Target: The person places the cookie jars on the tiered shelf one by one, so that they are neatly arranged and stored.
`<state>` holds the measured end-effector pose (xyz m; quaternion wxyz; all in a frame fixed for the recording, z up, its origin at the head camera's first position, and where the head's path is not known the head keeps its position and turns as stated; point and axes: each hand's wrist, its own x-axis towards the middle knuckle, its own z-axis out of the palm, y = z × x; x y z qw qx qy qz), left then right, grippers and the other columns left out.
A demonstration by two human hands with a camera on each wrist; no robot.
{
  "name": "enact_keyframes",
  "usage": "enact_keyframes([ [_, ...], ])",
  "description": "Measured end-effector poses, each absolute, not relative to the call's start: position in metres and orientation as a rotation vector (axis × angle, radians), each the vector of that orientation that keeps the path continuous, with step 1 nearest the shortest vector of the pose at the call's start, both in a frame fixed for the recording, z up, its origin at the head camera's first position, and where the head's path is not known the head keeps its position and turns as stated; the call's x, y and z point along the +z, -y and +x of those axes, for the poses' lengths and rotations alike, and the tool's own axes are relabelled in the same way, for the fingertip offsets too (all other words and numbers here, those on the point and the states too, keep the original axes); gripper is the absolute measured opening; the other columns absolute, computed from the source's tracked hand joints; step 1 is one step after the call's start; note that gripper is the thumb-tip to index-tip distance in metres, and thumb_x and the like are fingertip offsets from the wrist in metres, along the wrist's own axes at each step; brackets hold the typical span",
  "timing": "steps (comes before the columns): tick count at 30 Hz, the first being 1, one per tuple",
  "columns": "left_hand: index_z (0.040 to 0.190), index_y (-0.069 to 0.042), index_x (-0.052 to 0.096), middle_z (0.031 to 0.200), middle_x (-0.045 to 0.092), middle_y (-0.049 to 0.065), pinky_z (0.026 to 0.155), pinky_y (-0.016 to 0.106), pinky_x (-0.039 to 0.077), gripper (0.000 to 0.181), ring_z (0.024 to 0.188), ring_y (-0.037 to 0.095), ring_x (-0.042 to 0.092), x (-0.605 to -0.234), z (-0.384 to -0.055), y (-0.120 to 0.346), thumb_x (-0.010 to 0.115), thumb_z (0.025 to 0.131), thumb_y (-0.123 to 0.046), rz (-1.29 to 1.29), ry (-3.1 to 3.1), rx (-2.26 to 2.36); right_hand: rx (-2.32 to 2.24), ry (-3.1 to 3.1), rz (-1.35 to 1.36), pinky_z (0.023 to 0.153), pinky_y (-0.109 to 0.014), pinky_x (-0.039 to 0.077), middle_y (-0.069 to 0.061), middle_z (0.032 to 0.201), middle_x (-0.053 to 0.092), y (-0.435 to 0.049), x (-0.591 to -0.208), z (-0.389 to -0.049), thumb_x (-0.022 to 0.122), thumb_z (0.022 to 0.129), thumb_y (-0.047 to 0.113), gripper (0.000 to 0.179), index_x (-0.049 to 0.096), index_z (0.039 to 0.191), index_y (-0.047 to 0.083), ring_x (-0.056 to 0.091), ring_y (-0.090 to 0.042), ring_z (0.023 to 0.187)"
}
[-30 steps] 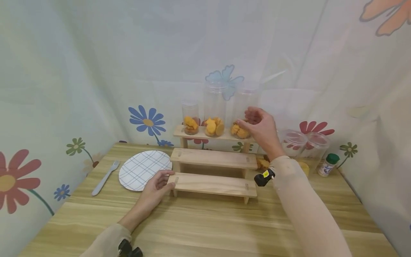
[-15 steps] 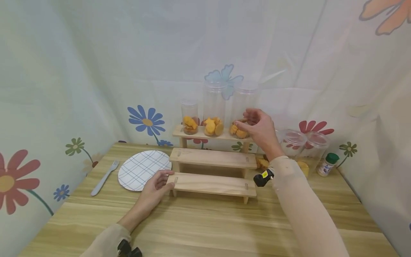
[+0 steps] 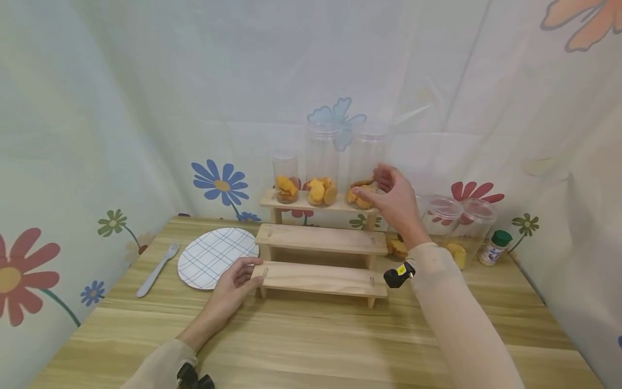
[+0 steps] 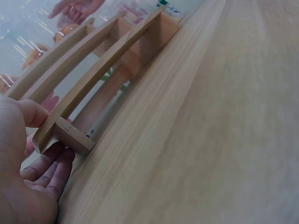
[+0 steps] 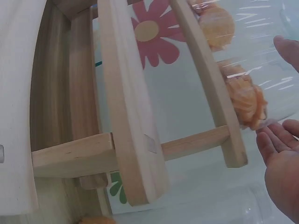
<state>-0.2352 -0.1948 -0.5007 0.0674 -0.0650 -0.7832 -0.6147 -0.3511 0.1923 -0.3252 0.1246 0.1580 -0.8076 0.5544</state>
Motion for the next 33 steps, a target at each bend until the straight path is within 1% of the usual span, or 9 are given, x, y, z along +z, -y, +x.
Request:
enact_keyframes([
  [3,0.141,-0.014,0.069,0.119,0.072,0.014,0.099,0.026,0.056,0.039,0.112,0.023,0.069,-0.501,-0.236,0.194,0.080,0.103,-0.013,-0.209,2.356,-1.857,1.602,2.307,0.443,0.130,-0.049,0.037,-0.018,0.169,0.050,-0.198,-0.324,-0.342,0.088,0.099,0.031,0.093,0.036,0.172,0.005,0.048,-0.034,0.157],
  [7,0.140,-0.013,0.069,0.117,0.072,0.014,0.098,0.026,0.056,0.039,0.110,0.023,0.070,-0.500,-0.235,0.194,0.080,0.102,-0.012,-0.210,2.341,-1.853,1.596,2.239,0.439,0.130,-0.047,0.037,-0.019,0.171,0.048,-0.206,-0.323,-0.328,0.086,0.100,0.025,0.093,0.033,0.173,0.004,0.047,-0.035,0.158],
  [10,0.139,-0.014,0.069,0.117,0.072,0.014,0.099,0.026,0.056,0.039,0.110,0.023,0.070,-0.501,-0.235,0.195,0.080,0.102,-0.011,-0.204,2.340,-1.843,1.567,2.202,0.424,0.128,-0.038,0.040,-0.019,0.169,0.050,-0.211,-0.324,-0.317,0.086,0.100,0.023,0.090,0.035,0.172,0.004,0.049,-0.034,0.156],
  [12,0.140,-0.014,0.069,0.117,0.072,0.014,0.100,0.026,0.056,0.039,0.111,0.023,0.070,-0.501,-0.235,0.196,0.079,0.102,-0.011,-0.197,2.347,-1.837,1.548,2.185,0.412,0.126,-0.030,0.042,-0.018,0.168,0.051,-0.215,-0.326,-0.310,0.087,0.100,0.022,0.089,0.037,0.172,0.005,0.050,-0.032,0.155],
  [14,0.140,-0.015,0.069,0.117,0.072,0.013,0.100,0.027,0.055,0.039,0.111,0.023,0.069,-0.501,-0.235,0.197,0.079,0.103,-0.012,-0.194,2.353,-1.833,1.532,2.174,0.394,0.123,-0.026,0.043,-0.016,0.168,0.052,-0.219,-0.328,-0.303,0.087,0.100,0.021,0.088,0.039,0.172,0.008,0.051,-0.030,0.154],
  [19,0.140,-0.014,0.069,0.118,0.072,0.014,0.100,0.027,0.055,0.039,0.111,0.023,0.069,-0.501,-0.235,0.197,0.079,0.103,-0.013,-0.195,2.356,-1.837,1.490,2.163,0.322,0.122,-0.022,0.043,-0.011,0.168,0.054,-0.228,-0.335,-0.284,0.087,0.099,0.023,0.086,0.041,0.171,0.015,0.053,-0.026,0.153],
  [25,0.141,-0.014,0.068,0.119,0.072,0.015,0.101,0.027,0.055,0.040,0.113,0.023,0.069,-0.501,-0.236,0.198,0.079,0.103,-0.014,-0.204,2.358,-1.842,1.481,2.131,0.284,0.117,-0.013,0.042,-0.010,0.167,0.055,-0.234,-0.344,-0.269,0.087,0.100,0.018,0.085,0.042,0.171,0.018,0.055,-0.022,0.151],
  [33,0.141,-0.014,0.068,0.121,0.073,0.014,0.102,0.028,0.055,0.040,0.114,0.023,0.069,-0.502,-0.235,0.196,0.079,0.102,-0.014,-0.201,2.360,-1.847,1.408,2.185,0.191,0.115,-0.010,0.041,-0.005,0.169,0.054,-0.254,-0.357,-0.255,0.087,0.100,0.020,0.087,0.040,0.173,0.022,0.053,-0.020,0.152],
])
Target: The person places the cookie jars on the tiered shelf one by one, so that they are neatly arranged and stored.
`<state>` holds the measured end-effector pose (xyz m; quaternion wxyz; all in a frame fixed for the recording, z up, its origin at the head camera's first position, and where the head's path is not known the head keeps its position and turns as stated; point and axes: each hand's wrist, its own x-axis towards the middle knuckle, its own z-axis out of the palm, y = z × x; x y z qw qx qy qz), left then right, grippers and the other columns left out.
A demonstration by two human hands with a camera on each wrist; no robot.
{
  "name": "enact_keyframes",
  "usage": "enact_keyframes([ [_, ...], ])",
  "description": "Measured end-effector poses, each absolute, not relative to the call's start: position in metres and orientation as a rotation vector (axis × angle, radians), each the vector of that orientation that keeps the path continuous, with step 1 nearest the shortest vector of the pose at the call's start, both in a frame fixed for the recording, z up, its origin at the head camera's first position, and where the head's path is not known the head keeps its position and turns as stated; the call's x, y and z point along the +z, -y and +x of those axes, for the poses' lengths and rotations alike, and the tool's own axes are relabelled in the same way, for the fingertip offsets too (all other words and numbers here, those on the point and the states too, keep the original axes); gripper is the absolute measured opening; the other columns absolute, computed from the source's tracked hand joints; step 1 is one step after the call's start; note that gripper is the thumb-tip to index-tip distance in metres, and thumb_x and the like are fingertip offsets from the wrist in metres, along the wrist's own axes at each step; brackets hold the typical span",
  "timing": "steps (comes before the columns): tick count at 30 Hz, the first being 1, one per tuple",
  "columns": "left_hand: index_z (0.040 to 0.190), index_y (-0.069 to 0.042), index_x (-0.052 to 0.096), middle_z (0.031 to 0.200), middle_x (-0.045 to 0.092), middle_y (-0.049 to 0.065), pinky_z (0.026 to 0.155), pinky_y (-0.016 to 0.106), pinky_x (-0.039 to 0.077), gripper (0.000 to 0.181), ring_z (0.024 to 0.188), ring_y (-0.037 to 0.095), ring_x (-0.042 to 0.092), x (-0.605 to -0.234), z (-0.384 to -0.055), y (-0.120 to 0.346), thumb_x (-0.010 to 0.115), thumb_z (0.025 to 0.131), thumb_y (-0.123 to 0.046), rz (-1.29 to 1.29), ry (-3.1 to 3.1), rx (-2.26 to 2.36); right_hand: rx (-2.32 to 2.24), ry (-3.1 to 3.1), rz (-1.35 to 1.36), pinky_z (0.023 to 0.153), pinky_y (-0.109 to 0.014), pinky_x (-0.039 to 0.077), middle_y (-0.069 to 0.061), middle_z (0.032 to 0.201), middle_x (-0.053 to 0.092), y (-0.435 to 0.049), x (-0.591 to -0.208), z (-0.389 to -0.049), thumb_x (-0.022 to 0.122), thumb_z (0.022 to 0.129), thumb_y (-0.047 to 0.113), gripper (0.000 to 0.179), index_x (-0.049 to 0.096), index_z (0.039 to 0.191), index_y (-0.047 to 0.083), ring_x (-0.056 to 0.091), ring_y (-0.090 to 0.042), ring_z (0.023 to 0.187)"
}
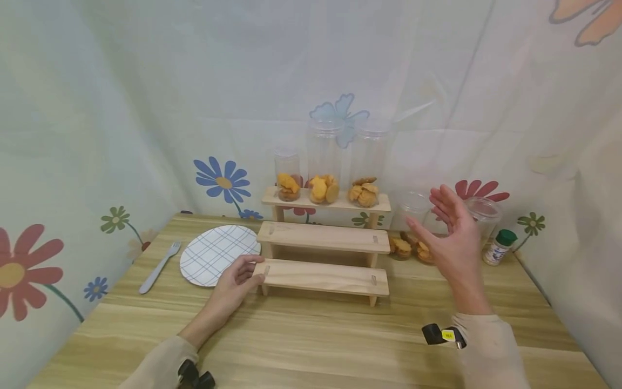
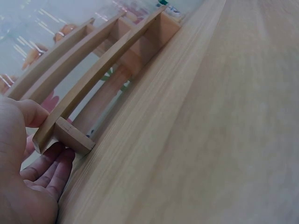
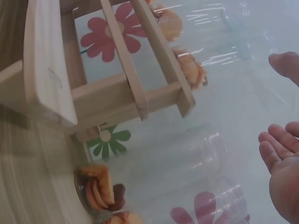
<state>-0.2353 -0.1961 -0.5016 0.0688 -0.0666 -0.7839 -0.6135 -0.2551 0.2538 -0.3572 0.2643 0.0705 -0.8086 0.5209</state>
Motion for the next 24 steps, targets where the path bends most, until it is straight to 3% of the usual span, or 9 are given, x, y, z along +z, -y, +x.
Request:
enact_keyframes([
  [6,0.141,-0.013,0.069,0.119,0.072,0.014,0.101,0.027,0.055,0.040,0.113,0.023,0.069,-0.502,-0.235,0.194,0.079,0.102,-0.011,-0.192,2.366,-1.846,1.317,2.236,0.172,0.111,-0.006,0.041,-0.006,0.166,0.057,-0.271,-0.363,-0.248,0.089,0.098,0.022,0.088,0.041,0.172,0.026,0.055,-0.019,0.150],
  [14,0.141,-0.014,0.069,0.119,0.072,0.014,0.101,0.027,0.055,0.040,0.113,0.023,0.069,-0.501,-0.235,0.193,0.078,0.102,-0.011,-0.190,2.364,-1.843,1.283,2.190,0.104,0.113,-0.006,0.040,-0.003,0.163,0.058,-0.306,-0.367,-0.241,0.088,0.097,0.007,0.087,0.044,0.171,0.021,0.057,-0.008,0.145],
  [24,0.141,-0.014,0.068,0.122,0.072,0.015,0.101,0.026,0.055,0.039,0.114,0.025,0.069,-0.499,-0.235,0.196,0.078,0.103,-0.014,-0.190,2.368,-1.848,1.311,2.112,-0.097,0.121,-0.009,0.031,-0.002,0.175,0.044,-0.338,-0.365,-0.241,0.082,0.101,0.007,0.087,0.036,0.174,0.021,0.043,-0.011,0.159],
])
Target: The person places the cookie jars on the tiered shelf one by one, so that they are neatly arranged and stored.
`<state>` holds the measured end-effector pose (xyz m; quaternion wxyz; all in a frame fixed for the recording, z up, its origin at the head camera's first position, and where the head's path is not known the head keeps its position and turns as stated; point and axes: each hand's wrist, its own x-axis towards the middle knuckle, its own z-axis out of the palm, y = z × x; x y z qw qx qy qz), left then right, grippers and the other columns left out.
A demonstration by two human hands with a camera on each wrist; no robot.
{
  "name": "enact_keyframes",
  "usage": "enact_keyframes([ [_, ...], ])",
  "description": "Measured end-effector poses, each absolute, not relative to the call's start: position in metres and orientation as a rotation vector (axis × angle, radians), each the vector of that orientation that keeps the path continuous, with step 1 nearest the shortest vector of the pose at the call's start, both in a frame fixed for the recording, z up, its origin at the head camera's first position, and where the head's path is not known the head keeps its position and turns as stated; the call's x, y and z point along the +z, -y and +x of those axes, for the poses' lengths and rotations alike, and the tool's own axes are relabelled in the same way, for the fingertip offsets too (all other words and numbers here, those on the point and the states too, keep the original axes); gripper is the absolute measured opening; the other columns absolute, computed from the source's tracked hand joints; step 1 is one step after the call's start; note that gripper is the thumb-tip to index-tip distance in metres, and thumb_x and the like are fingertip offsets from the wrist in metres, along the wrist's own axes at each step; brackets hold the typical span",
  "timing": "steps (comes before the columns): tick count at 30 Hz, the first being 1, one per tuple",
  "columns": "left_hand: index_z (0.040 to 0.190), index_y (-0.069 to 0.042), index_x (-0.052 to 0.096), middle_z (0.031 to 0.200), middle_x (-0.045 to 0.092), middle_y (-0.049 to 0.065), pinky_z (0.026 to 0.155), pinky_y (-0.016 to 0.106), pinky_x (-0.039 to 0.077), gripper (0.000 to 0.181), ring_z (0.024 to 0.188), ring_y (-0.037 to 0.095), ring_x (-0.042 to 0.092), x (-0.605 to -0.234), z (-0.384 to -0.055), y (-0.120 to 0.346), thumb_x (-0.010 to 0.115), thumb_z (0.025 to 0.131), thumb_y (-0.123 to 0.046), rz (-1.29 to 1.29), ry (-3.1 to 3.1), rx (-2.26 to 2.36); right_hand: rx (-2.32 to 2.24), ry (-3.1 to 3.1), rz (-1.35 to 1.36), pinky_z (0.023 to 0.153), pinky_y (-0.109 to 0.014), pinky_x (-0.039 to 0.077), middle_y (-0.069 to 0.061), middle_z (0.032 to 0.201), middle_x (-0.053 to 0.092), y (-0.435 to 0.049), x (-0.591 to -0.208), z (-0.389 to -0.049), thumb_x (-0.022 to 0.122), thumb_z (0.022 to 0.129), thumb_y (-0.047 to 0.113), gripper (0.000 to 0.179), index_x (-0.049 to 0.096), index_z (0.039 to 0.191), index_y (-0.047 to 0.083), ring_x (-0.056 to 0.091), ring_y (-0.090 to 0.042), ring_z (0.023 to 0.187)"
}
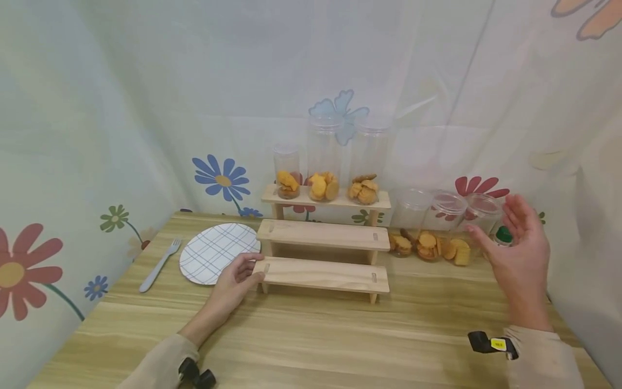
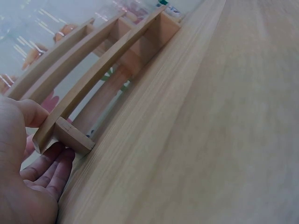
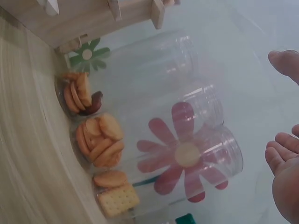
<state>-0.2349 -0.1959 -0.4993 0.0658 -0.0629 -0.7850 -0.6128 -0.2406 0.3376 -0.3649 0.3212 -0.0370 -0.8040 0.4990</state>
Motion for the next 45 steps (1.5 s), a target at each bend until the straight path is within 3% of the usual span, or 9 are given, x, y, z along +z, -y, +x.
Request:
enact_keyframes([
  [10,0.141,-0.014,0.068,0.121,0.072,0.015,0.102,0.027,0.055,0.040,0.114,0.024,0.068,-0.497,-0.235,0.199,0.078,0.103,-0.014,-0.193,2.369,-1.838,1.338,2.161,-0.221,0.121,-0.007,0.025,-0.001,0.182,0.032,-0.351,-0.380,-0.250,0.079,0.104,0.020,0.089,0.028,0.177,0.022,0.033,-0.016,0.167],
  [22,0.141,-0.014,0.068,0.120,0.072,0.014,0.101,0.027,0.055,0.040,0.113,0.023,0.068,-0.497,-0.233,0.198,0.079,0.103,-0.014,-0.192,2.366,-1.852,1.407,2.233,-0.242,0.118,-0.005,0.028,-0.005,0.183,0.028,-0.365,-0.404,-0.262,0.079,0.105,0.027,0.094,0.021,0.179,0.021,0.030,-0.024,0.168],
  [30,0.141,-0.015,0.069,0.119,0.072,0.013,0.100,0.027,0.055,0.040,0.112,0.024,0.069,-0.502,-0.234,0.197,0.079,0.103,-0.012,-0.177,2.364,-1.839,1.360,2.287,-0.274,0.135,-0.040,0.026,-0.017,0.182,0.026,-0.367,-0.419,-0.282,0.072,0.109,0.033,0.088,0.021,0.178,0.013,0.029,-0.035,0.168],
  [37,0.141,-0.015,0.069,0.119,0.071,0.014,0.101,0.027,0.055,0.040,0.112,0.024,0.069,-0.501,-0.234,0.196,0.079,0.103,-0.013,-0.191,2.366,-1.839,1.361,2.353,-0.327,0.134,-0.054,0.027,-0.017,0.183,0.025,-0.369,-0.433,-0.292,0.068,0.111,0.039,0.086,0.021,0.178,0.014,0.028,-0.042,0.167],
  [45,0.141,-0.015,0.069,0.119,0.072,0.014,0.100,0.026,0.055,0.040,0.112,0.023,0.069,-0.500,-0.235,0.196,0.079,0.103,-0.013,-0.199,2.358,-1.843,1.338,2.377,-0.330,0.132,-0.059,0.027,-0.022,0.181,0.027,-0.368,-0.444,-0.297,0.068,0.111,0.036,0.087,0.021,0.177,0.004,0.029,-0.046,0.165],
])
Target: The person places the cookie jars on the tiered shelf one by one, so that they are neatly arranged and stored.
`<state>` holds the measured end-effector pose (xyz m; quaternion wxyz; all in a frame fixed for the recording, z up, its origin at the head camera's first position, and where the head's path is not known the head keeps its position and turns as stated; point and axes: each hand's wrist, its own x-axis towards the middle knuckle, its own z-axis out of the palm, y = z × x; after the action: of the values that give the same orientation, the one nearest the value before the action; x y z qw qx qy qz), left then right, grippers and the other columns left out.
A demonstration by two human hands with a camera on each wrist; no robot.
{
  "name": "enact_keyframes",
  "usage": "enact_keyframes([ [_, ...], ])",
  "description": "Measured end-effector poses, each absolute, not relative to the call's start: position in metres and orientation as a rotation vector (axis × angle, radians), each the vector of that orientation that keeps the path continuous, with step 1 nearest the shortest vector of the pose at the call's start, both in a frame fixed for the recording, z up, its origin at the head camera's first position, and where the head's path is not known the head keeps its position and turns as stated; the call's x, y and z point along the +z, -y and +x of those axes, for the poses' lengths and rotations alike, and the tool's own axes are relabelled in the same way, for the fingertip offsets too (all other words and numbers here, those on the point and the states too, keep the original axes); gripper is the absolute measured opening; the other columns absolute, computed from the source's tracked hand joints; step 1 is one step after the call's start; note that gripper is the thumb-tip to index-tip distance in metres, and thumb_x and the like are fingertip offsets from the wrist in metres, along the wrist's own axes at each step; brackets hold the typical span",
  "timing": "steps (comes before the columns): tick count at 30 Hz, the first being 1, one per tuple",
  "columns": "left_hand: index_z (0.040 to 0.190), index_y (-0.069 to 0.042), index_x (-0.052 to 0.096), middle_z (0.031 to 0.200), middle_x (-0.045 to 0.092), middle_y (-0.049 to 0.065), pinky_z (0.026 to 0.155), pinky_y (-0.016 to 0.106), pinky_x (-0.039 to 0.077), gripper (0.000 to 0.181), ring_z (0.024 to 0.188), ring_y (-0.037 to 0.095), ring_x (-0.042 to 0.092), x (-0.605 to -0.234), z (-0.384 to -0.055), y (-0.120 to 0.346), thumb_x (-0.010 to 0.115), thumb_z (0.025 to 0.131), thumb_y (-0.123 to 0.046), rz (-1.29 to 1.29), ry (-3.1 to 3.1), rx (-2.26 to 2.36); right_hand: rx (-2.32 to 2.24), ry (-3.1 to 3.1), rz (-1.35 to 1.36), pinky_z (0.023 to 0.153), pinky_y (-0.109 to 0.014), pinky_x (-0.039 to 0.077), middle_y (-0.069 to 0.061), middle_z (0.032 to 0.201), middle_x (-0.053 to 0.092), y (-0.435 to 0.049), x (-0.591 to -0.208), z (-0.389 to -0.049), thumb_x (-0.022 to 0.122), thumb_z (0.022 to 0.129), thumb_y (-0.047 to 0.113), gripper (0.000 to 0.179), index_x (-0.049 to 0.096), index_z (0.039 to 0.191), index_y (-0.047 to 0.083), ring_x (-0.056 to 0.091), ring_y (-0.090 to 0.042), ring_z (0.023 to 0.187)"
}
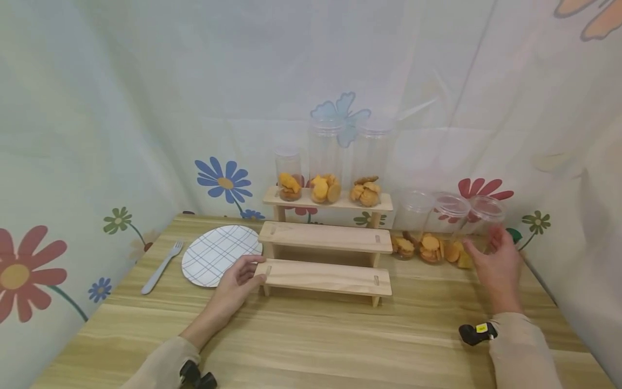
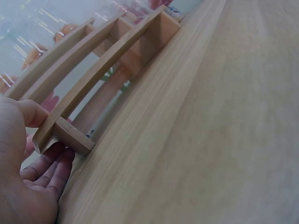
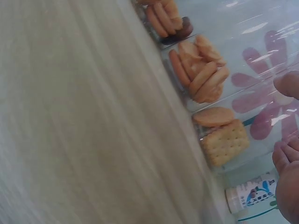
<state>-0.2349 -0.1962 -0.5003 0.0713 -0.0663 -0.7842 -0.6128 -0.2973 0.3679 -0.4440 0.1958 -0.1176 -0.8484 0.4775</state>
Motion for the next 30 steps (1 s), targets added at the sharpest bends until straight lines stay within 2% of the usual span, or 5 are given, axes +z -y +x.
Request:
enact_keyframes([
  [11,0.141,-0.015,0.069,0.119,0.072,0.014,0.101,0.027,0.055,0.040,0.113,0.024,0.069,-0.500,-0.235,0.198,0.079,0.103,-0.013,-0.200,2.370,-1.840,1.273,2.424,-0.309,0.130,-0.065,0.029,-0.028,0.177,0.032,-0.367,-0.457,-0.306,0.071,0.111,0.033,0.087,0.022,0.173,-0.003,0.033,-0.050,0.162],
  [16,0.141,-0.016,0.069,0.119,0.072,0.013,0.101,0.028,0.055,0.040,0.112,0.024,0.068,-0.500,-0.235,0.197,0.080,0.103,-0.014,-0.194,2.374,-1.843,1.267,2.411,-0.350,0.130,-0.063,0.031,-0.028,0.176,0.035,-0.366,-0.458,-0.305,0.071,0.110,0.033,0.087,0.023,0.173,-0.002,0.035,-0.049,0.162],
  [25,0.140,-0.016,0.070,0.118,0.071,0.013,0.099,0.027,0.055,0.039,0.111,0.023,0.068,-0.499,-0.234,0.195,0.079,0.102,-0.013,-0.187,2.365,-1.843,1.301,2.343,-0.509,0.133,-0.056,0.032,-0.018,0.177,0.039,-0.363,-0.449,-0.294,0.072,0.109,0.039,0.086,0.026,0.174,0.008,0.036,-0.039,0.163],
  [30,0.140,-0.016,0.070,0.118,0.071,0.013,0.099,0.027,0.055,0.039,0.111,0.023,0.068,-0.499,-0.234,0.195,0.080,0.102,-0.013,-0.183,2.357,-1.843,1.324,2.274,-0.542,0.132,-0.042,0.035,-0.011,0.173,0.047,-0.362,-0.439,-0.284,0.080,0.103,0.041,0.086,0.035,0.173,0.015,0.043,-0.032,0.160],
])
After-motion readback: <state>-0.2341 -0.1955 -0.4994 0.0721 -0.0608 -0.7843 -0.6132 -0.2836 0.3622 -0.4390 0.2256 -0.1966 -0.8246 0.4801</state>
